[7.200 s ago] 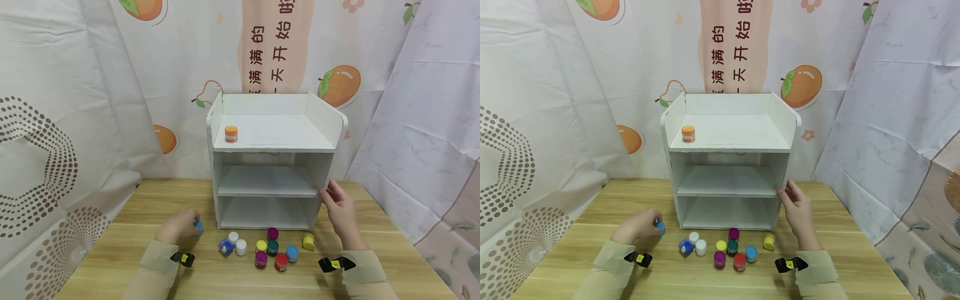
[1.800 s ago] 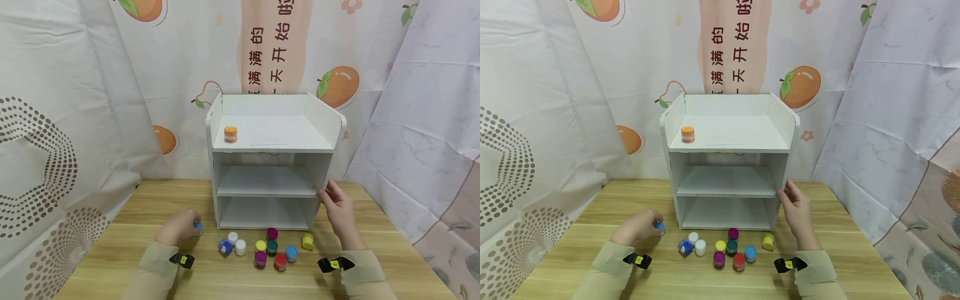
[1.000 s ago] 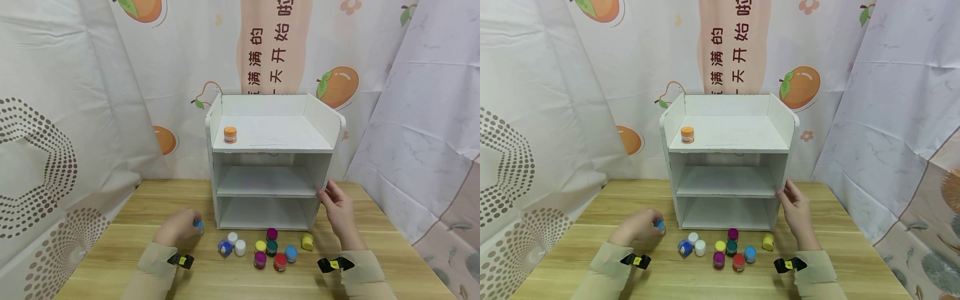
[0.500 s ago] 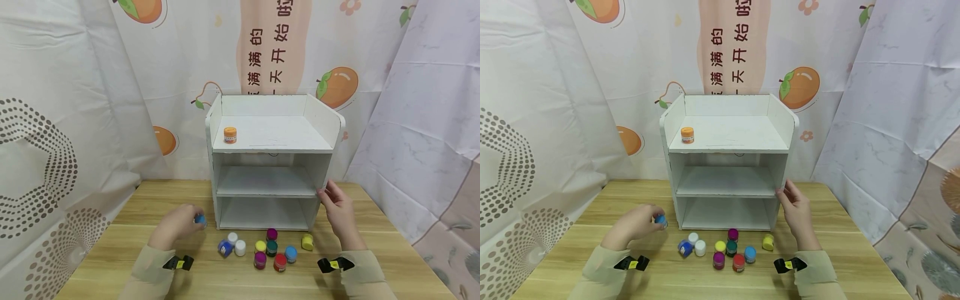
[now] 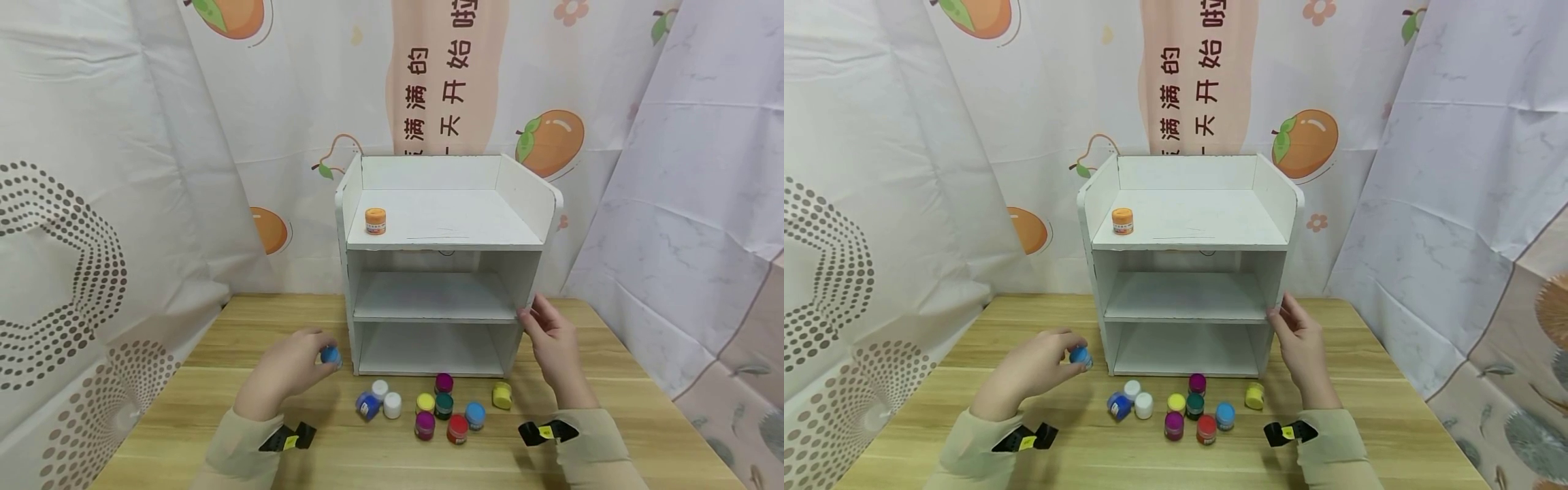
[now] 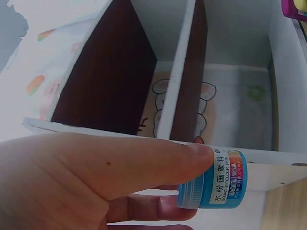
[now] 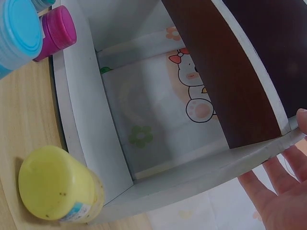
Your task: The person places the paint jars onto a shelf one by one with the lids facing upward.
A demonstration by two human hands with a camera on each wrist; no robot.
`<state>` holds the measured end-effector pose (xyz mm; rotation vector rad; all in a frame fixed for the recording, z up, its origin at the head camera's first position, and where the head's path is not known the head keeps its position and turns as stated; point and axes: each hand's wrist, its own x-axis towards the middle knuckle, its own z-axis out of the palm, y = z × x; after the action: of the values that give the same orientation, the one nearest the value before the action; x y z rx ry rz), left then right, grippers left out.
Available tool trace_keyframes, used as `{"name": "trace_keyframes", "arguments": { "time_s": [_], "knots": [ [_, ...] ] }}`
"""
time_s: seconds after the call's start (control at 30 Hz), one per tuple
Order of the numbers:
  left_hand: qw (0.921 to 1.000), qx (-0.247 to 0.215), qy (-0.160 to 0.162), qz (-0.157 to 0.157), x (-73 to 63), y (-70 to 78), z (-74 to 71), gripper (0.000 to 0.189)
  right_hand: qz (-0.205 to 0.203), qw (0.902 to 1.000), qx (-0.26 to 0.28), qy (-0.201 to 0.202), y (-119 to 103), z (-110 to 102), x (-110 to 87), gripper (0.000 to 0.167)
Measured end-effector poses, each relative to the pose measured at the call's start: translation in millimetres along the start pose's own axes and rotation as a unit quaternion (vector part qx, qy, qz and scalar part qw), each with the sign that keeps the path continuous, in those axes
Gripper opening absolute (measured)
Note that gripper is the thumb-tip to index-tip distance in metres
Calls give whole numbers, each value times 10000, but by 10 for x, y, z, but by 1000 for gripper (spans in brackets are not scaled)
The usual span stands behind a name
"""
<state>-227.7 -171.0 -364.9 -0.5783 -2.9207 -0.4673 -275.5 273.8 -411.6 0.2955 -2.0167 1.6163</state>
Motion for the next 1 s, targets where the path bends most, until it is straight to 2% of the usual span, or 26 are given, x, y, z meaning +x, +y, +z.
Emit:
{"name": "trace_keyframes", "arguments": {
  "time_s": [0.23, 0.43, 0.57, 0.73, 1.0],
  "knots": [
    [9994, 182, 234, 157, -21, 55, -36, 22, -3, 10000, -35, -42, 5, -1, 6, 48],
    [9954, 471, 602, 571, -6, 80, -31, 22, -34, 10000, -2, -75, 31, -5, 0, 48],
    [9903, 590, 927, 854, 14, 106, -17, 29, -51, 10000, 40, -28, 34, -7, -3, 47],
    [9798, 631, 1367, 1317, 53, 173, -1, 34, -52, 10000, 77, 5, 23, -5, -2, 47],
    [9683, 621, 1606, 1809, 152, 330, -39, 33, 12, 10000, 30, -47, 14, -3, -10, 48]
  ]
}}
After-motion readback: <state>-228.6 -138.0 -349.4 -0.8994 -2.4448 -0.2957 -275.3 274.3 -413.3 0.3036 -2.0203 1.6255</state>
